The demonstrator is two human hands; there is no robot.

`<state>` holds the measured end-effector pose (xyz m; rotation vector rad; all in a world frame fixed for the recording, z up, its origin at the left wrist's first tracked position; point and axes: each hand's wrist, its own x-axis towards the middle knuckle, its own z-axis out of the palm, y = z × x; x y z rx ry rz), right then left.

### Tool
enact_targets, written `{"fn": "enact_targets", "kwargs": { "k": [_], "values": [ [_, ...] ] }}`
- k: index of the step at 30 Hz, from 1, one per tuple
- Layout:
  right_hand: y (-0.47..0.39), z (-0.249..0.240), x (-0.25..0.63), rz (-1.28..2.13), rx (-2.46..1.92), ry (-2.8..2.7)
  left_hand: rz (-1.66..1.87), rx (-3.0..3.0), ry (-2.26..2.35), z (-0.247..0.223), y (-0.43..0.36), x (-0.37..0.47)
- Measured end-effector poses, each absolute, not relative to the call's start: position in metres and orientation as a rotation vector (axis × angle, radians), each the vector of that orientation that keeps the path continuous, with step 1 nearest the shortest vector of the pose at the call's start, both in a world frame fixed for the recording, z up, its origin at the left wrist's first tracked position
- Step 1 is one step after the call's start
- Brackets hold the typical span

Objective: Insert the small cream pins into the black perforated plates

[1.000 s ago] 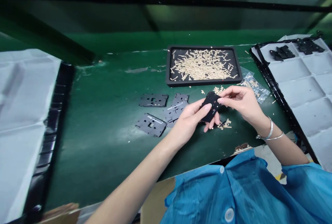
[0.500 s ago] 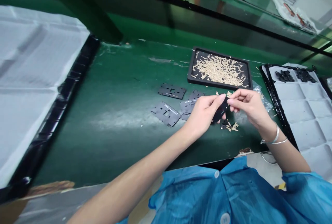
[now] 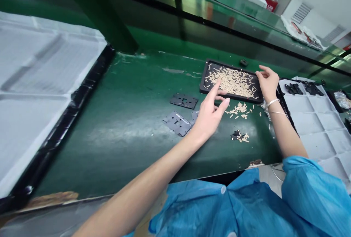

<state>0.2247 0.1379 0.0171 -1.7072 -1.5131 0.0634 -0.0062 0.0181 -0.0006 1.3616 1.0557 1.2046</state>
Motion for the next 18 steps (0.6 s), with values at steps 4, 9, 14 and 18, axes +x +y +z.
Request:
{"fn": "enact_targets", "kwargs": {
  "k": [4, 9, 14, 18],
  "values": [
    [0.074, 0.033, 0.225, 0.243, -1.567, -1.666, 1.160, 1.453, 1.043, 0.006, 0.012, -0.005],
    [-0.003, 0.043, 0.207, 0.833, -1.517, -2.356, 0.913, 1.666, 1.041, 0.011, 0.002, 0.000],
    [-0.020, 0.029, 0.199, 0.819, -1.506, -2.521, 0.512, 1.950, 0.998, 0.006, 0.001, 0.006],
    [-0.012, 0.026, 0.202, 0.989, -1.433, -2.319, 0.415, 1.972, 0.895, 0.002, 0.003, 0.009]
  ]
}}
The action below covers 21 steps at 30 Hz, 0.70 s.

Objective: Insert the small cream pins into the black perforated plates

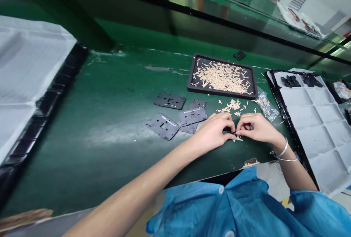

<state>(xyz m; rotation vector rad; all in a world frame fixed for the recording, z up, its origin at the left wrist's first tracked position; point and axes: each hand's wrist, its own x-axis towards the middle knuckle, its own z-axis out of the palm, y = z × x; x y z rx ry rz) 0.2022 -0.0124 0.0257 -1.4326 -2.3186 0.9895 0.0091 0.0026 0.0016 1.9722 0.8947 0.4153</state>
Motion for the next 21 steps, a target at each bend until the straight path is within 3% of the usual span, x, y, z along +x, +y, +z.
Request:
{"fn": "enact_targets", "kwargs": {
  "k": [6, 11, 21],
  "values": [
    [0.000, 0.031, 0.205, 1.124, -1.417, -2.044, 0.520, 1.735, 0.937, 0.003, 0.005, 0.005],
    [0.012, 0.036, 0.194, 1.125, -1.207, -1.856, 0.620, 1.122, 0.681, 0.004, 0.009, -0.001],
    [0.009, 0.020, 0.182, 0.517, -0.964, -1.973, 0.642, 0.816, 0.639, 0.008, 0.007, 0.003]
  ]
}}
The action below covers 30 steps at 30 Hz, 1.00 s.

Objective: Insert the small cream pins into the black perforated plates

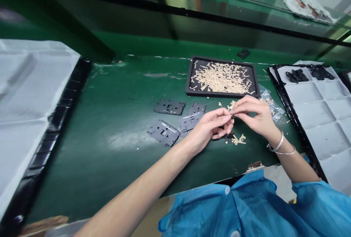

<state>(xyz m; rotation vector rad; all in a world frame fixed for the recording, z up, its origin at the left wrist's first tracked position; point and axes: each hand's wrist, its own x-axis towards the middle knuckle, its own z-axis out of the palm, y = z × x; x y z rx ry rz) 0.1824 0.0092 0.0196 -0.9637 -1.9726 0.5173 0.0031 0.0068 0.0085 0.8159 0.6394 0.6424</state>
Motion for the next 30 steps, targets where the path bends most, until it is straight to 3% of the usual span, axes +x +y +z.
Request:
{"fn": "enact_targets", "kwargs": {
  "k": [7, 16, 24, 30],
  "values": [
    [0.008, 0.021, 0.179, 0.402, -0.878, -1.981, 0.569, 0.815, 0.612, 0.008, 0.007, 0.003],
    [-0.002, 0.020, 0.172, 0.429, -1.067, -1.880, 0.835, 1.001, 0.812, 0.010, 0.000, 0.004],
    [-0.003, 0.020, 0.172, 0.200, -1.060, -1.995, 0.864, 1.217, 0.916, 0.010, -0.001, 0.004],
    [-0.005, 0.021, 0.169, 0.603, -1.223, -1.818, 0.779, 1.317, 0.923, 0.010, 0.000, 0.005]
  ]
}}
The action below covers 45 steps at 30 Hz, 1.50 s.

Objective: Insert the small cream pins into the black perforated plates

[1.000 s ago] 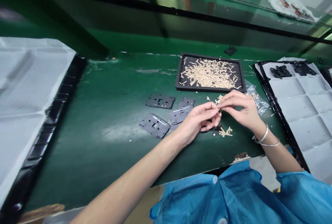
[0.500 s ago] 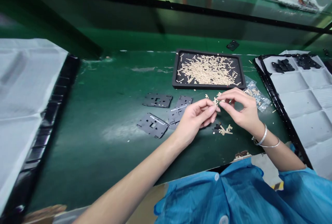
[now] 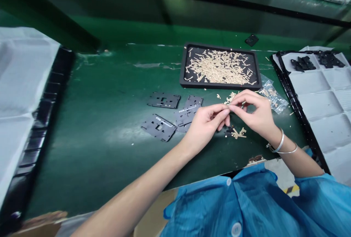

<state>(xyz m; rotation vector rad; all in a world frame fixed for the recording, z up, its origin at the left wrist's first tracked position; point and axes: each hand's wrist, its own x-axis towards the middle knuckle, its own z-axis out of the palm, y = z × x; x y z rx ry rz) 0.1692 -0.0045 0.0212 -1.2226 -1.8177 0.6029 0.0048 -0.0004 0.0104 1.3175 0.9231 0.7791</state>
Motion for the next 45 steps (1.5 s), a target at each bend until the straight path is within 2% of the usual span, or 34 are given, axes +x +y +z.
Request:
{"fn": "enact_targets", "kwargs": {
  "k": [3, 6, 11, 24, 30, 37, 45],
  "values": [
    [-0.002, 0.020, 0.169, 0.823, -1.277, -1.671, 0.791, 1.327, 0.965, 0.012, -0.001, 0.005],
    [-0.001, 0.020, 0.169, 0.851, -1.321, -1.612, 0.808, 1.343, 0.977, 0.013, -0.003, 0.004],
    [-0.004, 0.023, 0.169, 0.601, -1.264, -1.765, 0.856, 1.368, 0.974, 0.016, -0.003, 0.003],
    [-0.003, 0.021, 0.172, 0.247, -1.052, -2.053, 0.865, 1.369, 0.978, 0.014, 0.000, 0.002],
    [-0.002, 0.019, 0.174, 0.212, -1.073, -2.059, 0.849, 1.236, 0.959, 0.012, 0.002, 0.002],
    [0.009, 0.009, 0.186, -0.138, -1.317, -1.983, 0.893, 1.034, 0.898, 0.006, 0.004, 0.003],
    [-0.001, 0.014, 0.175, -0.317, -0.935, -2.143, 0.906, 0.924, 0.886, 0.003, 0.006, 0.005]
  ]
}}
